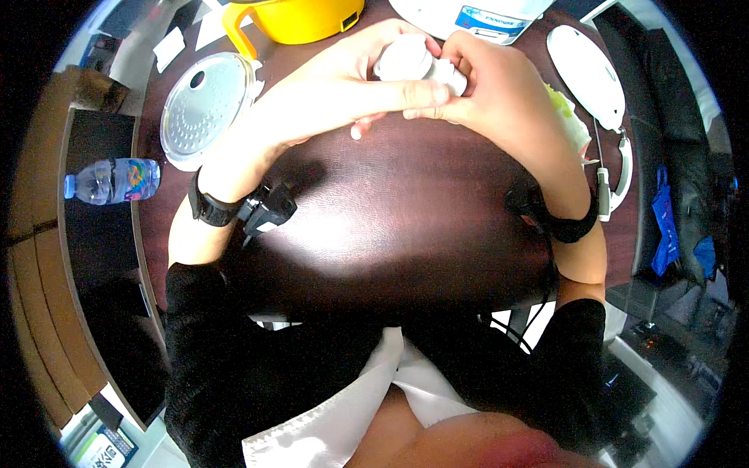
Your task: The person cleans small white plastic parts with a cloth, then uses a screwdriver to tighten screws on a metal steamer basket lid. The person handles the parts and tools on a wooden table.
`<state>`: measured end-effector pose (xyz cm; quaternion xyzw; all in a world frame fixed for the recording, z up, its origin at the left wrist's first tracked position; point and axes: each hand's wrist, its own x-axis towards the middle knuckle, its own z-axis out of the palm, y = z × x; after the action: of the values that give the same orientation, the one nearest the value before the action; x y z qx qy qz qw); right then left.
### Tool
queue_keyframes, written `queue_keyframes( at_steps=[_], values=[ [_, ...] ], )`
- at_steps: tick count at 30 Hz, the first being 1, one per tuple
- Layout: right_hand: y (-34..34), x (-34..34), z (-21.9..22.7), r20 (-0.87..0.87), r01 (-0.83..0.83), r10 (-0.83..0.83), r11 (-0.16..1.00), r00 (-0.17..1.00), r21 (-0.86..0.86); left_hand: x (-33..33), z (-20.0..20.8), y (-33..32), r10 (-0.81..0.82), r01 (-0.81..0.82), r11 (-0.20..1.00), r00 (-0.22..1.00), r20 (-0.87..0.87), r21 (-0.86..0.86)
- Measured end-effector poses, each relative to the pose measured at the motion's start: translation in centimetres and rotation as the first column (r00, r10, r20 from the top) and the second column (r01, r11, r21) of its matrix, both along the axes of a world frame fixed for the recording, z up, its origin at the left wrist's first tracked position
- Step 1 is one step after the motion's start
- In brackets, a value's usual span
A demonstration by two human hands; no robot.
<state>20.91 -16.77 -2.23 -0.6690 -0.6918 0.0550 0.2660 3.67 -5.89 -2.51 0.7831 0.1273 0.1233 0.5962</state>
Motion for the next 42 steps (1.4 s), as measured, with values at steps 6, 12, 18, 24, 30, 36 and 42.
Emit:
queue_keyframes(
  at_steps=[6,12,18,24,30,36,42],
  values=[
    [-1.2,0.7,8.2,-0.022,-0.082,0.083,0.996,0.996,0.027,2.2,6.6,0.7,-0.002,0.0,0.998,1.0,0.031,0.059],
    [0.6,2.8,8.8,-0.15,0.002,0.048,0.95,0.988,0.312,4.4,9.7,1.2,-0.013,0.039,0.995,0.967,0.254,-0.096],
    [2.3,5.2,8.0,-0.231,-0.123,0.194,0.949,0.953,0.29,6.6,6.4,2.9,0.143,-0.158,0.987,0.933,0.331,0.02],
    [3.5,4.9,7.5,-0.222,-0.074,0.144,0.953,0.964,0.294,6.8,5.2,4.2,0.143,-0.116,0.984,0.967,0.21,-0.137],
    [3.9,4.9,7.2,-0.243,-0.075,0.152,0.951,0.958,0.3,6.6,5.2,4.2,0.158,-0.137,0.983,0.972,0.174,-0.123],
    [3.8,6.0,6.8,-0.287,-0.076,0.184,0.934,0.94,0.349,6.5,5.0,4.6,0.134,-0.118,0.985,0.983,0.128,-0.124],
    [4.0,6.3,6.6,-0.276,-0.095,0.196,0.935,0.941,0.341,6.3,5.8,4.3,0.094,-0.04,0.903,0.99,0.106,-0.428]
  ],
)
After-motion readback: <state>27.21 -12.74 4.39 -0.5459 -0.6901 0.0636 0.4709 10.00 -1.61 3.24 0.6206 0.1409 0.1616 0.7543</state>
